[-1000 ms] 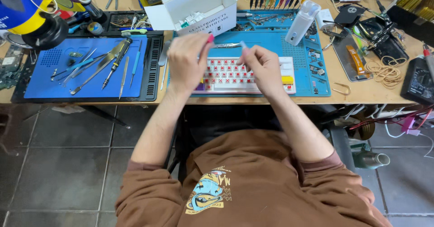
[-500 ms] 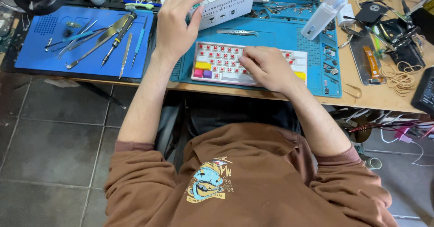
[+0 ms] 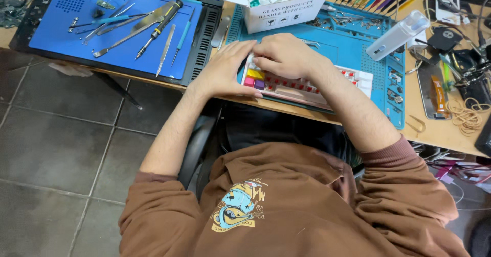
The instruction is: The person removes keycaps from a mechanical keyboard using a keycap puller and places them into a white box. They then install new keycaps onto the keyboard one by one, completing the assembly.
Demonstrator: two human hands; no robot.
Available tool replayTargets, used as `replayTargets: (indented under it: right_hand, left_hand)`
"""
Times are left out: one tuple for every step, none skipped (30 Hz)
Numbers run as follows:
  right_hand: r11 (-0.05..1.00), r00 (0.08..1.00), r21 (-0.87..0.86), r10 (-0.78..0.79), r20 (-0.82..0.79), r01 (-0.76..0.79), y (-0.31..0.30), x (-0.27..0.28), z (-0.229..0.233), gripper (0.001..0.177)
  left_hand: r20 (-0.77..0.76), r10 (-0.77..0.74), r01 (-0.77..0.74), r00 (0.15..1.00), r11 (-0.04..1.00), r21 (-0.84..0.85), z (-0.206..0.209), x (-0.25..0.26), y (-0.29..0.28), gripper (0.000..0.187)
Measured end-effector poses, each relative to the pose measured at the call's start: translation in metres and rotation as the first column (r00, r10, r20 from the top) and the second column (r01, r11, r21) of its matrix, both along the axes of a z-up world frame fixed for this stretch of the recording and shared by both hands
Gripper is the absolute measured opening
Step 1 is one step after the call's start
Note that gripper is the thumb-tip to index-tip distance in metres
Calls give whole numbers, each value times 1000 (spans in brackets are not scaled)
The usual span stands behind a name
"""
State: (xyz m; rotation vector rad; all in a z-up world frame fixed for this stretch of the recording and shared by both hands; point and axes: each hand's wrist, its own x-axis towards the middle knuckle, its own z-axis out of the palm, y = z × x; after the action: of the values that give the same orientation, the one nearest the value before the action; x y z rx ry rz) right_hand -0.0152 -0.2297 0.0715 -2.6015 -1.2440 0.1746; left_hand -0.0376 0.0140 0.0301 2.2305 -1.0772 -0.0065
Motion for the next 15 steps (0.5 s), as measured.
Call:
replayTargets:
  right_hand:
    - [1000, 1000, -5, 2, -1, -2, 2, 1, 2, 35]
    - [1000, 1000, 25, -3, -23, 4, 3, 2, 3, 33]
    - [998, 999, 57, -9, -50, 12, 4, 2, 3, 32]
    - [998, 999, 54, -9, -54, 12, 5, 3, 8, 32]
    - [1000, 999, -14, 25, -42, -26, 7, 4, 11, 33]
    - [995, 998, -82, 61, -32, -63, 9, 4, 15, 34]
    - [995, 997, -82, 61, -40, -64, 9, 6, 15, 34]
    - [995, 995, -77, 63, -79, -69, 9, 7, 15, 35]
    - [995, 991, -75, 63, -116, -72, 8, 9, 17, 35]
    - [994, 991, -77, 62, -121, -72, 8, 10, 17, 35]
    - [994, 988, -80, 67, -141, -79, 8, 11, 16, 35]
    - [993, 984, -82, 72, -160, -86, 8, 12, 16, 35]
    - [993, 984, -82, 74, -163, -88, 11, 10, 13, 35]
    - [985, 990, -119, 114, -86, -124, 13, 8, 11, 34]
    - [975, 988, -158, 155, -9, -154, 15, 5, 10, 34]
  left_hand:
    - [-1, 2, -2, 1000, 1000, -5, -13, 7, 0, 123]
    - [42, 11, -10, 999, 1000, -28, -26, 14, -1, 131]
    - [80, 19, -15, 997, 999, -48, -41, 19, -1, 140]
    - [76, 20, -16, 997, 999, -51, -30, 16, -2, 140]
    - [64, 17, -16, 998, 999, -30, -20, 11, -1, 129]
    - [51, 15, -14, 999, 1000, -9, -10, 7, 0, 119]
    - [43, 15, -15, 999, 1000, -9, -12, 7, 0, 119]
    - [52, 13, -12, 999, 1000, -9, -13, 8, 1, 119]
    - [63, 10, -9, 998, 1000, -11, -14, 9, 0, 118]
    - [58, 10, -9, 998, 1000, -14, -14, 9, 0, 118]
    - [67, 10, -8, 998, 1000, -22, -14, 9, 1, 117]
    - [76, 10, -7, 997, 1000, -31, -14, 8, 1, 116]
    - [72, 11, -9, 997, 999, -31, -16, 8, 1, 116]
    - [79, 15, -13, 997, 1000, -26, -17, 8, 1, 120]
    - [86, 18, -16, 996, 1000, -21, -18, 8, 1, 125]
